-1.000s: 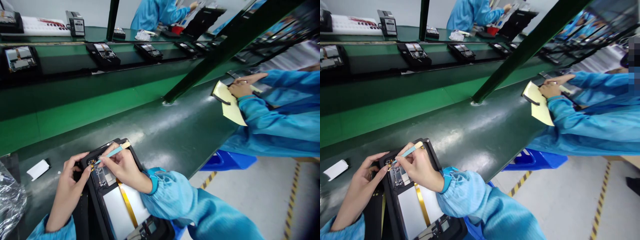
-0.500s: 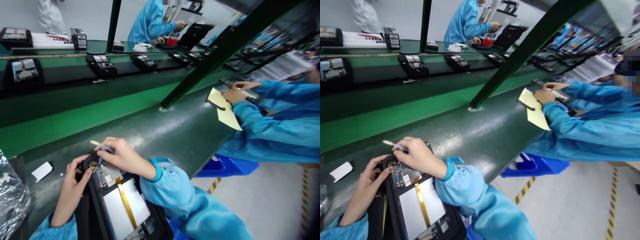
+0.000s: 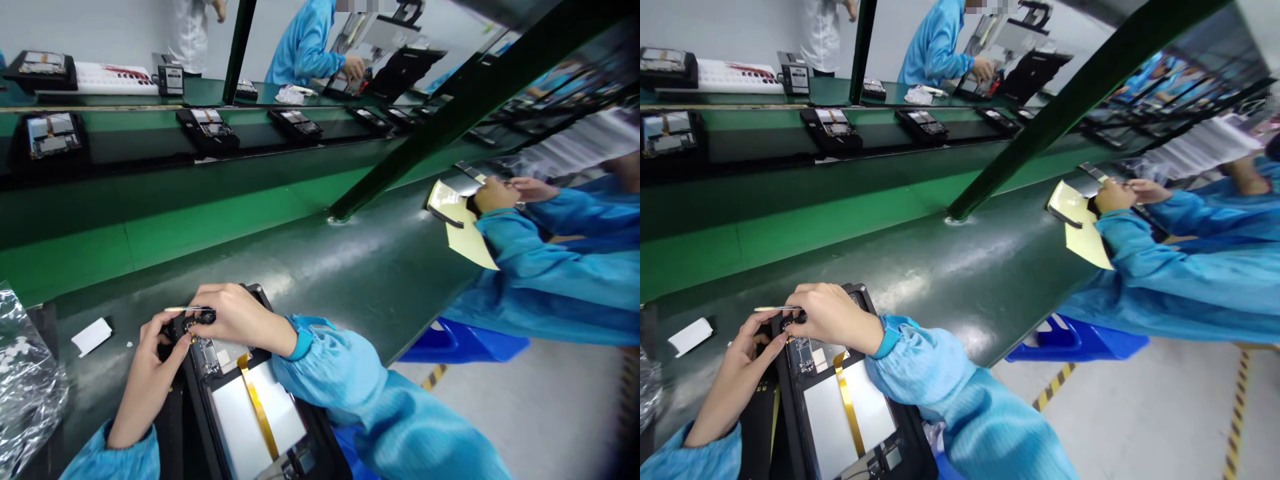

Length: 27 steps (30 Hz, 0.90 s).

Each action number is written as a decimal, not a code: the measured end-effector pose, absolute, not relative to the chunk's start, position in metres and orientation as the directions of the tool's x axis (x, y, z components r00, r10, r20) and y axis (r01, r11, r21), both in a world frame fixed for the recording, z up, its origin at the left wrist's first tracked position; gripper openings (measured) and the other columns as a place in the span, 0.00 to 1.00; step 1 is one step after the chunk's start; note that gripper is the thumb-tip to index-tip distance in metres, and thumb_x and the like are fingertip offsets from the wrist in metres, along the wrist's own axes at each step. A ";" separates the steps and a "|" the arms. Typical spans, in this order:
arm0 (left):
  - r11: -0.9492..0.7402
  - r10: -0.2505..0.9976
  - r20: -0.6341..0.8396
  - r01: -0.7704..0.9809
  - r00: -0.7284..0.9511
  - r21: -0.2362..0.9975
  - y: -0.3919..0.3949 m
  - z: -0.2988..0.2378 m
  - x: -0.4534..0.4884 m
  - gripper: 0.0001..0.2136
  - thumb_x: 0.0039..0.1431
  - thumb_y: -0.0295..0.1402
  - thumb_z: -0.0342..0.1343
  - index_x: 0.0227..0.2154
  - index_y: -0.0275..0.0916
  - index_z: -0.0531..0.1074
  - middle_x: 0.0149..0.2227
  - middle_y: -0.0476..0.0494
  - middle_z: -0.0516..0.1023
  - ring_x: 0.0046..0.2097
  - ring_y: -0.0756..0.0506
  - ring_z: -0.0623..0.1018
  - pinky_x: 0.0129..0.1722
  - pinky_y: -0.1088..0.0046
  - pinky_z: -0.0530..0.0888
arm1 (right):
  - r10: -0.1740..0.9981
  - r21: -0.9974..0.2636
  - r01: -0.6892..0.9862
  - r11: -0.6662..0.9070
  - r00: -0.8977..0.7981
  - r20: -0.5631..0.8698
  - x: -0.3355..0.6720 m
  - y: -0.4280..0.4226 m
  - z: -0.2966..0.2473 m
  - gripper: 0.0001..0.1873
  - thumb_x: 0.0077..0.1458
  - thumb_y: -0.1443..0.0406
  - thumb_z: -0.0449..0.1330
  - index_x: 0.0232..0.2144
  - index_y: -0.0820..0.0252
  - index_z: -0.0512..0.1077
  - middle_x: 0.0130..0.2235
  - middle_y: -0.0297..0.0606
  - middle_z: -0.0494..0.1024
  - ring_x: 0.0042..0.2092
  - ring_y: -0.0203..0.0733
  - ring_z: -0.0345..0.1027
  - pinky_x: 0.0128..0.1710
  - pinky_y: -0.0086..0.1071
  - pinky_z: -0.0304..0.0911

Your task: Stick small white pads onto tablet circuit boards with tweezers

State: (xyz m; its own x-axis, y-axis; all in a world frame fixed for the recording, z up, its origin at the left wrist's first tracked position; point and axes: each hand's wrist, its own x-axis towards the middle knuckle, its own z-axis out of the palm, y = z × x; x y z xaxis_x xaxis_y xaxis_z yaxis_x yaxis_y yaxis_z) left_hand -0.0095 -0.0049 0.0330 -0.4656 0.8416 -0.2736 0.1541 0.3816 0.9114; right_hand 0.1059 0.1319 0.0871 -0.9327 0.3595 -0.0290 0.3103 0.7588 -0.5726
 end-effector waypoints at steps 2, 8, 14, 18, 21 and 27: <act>0.377 0.843 -0.266 0.161 -0.467 0.912 -0.005 0.035 -0.009 0.18 0.52 0.47 0.53 0.44 0.46 0.68 0.44 0.47 0.71 0.40 0.45 0.71 0.42 0.65 0.66 | 0.358 -0.535 0.327 0.779 -0.932 -0.047 0.105 0.131 0.089 0.05 0.50 0.68 0.63 0.33 0.63 0.75 0.34 0.36 0.77 0.33 0.38 0.70 0.28 0.28 0.54; 0.357 0.843 -0.240 0.167 -0.481 0.919 -0.005 0.035 -0.008 0.19 0.52 0.47 0.54 0.45 0.44 0.68 0.42 0.45 0.71 0.40 0.45 0.70 0.40 0.66 0.67 | 0.290 -0.383 0.299 0.874 -0.953 -0.083 0.102 0.129 0.098 0.05 0.54 0.65 0.61 0.34 0.61 0.74 0.33 0.35 0.77 0.30 0.37 0.67 0.23 0.31 0.43; 0.324 0.860 -0.207 0.184 -0.467 0.928 -0.006 0.032 -0.008 0.16 0.55 0.44 0.53 0.45 0.46 0.67 0.47 0.46 0.70 0.43 0.45 0.68 0.43 0.66 0.66 | 0.201 -0.248 0.237 0.939 -0.966 -0.162 0.098 0.128 0.108 0.08 0.58 0.66 0.57 0.40 0.61 0.73 0.35 0.37 0.77 0.29 0.37 0.67 0.21 0.33 0.38; 0.331 0.863 -0.216 0.187 -0.456 0.925 -0.006 0.035 -0.007 0.14 0.56 0.43 0.53 0.45 0.47 0.68 0.44 0.47 0.70 0.43 0.45 0.69 0.45 0.66 0.65 | 0.137 -0.211 0.174 0.962 -0.974 -0.178 0.098 0.129 0.109 0.10 0.59 0.65 0.57 0.42 0.62 0.72 0.36 0.38 0.76 0.29 0.37 0.68 0.21 0.33 0.38; 0.324 0.862 -0.211 0.182 -0.462 0.928 -0.006 0.036 -0.007 0.15 0.55 0.43 0.54 0.45 0.46 0.68 0.43 0.46 0.71 0.43 0.44 0.69 0.45 0.66 0.66 | 0.109 -0.187 0.140 0.972 -0.980 -0.167 0.097 0.132 0.107 0.10 0.59 0.64 0.58 0.42 0.62 0.72 0.35 0.38 0.76 0.30 0.38 0.69 0.21 0.33 0.39; 0.307 0.863 -0.196 0.175 -0.466 0.935 -0.005 0.035 -0.007 0.15 0.55 0.43 0.53 0.44 0.45 0.68 0.43 0.45 0.71 0.47 0.43 0.70 0.48 0.64 0.67 | 0.047 -0.123 0.075 0.990 -0.976 -0.215 0.094 0.131 0.110 0.07 0.60 0.68 0.54 0.39 0.63 0.72 0.37 0.39 0.77 0.29 0.37 0.70 0.20 0.33 0.40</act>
State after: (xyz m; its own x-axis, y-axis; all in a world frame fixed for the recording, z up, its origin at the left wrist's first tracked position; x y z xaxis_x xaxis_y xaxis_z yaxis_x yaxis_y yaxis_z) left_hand -0.0070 -0.0054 0.0351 -0.4663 0.8627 -0.1960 0.1751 0.3072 0.9354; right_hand 0.0936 0.1314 0.1099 -0.9756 0.0469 -0.2145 0.0745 0.9897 -0.1226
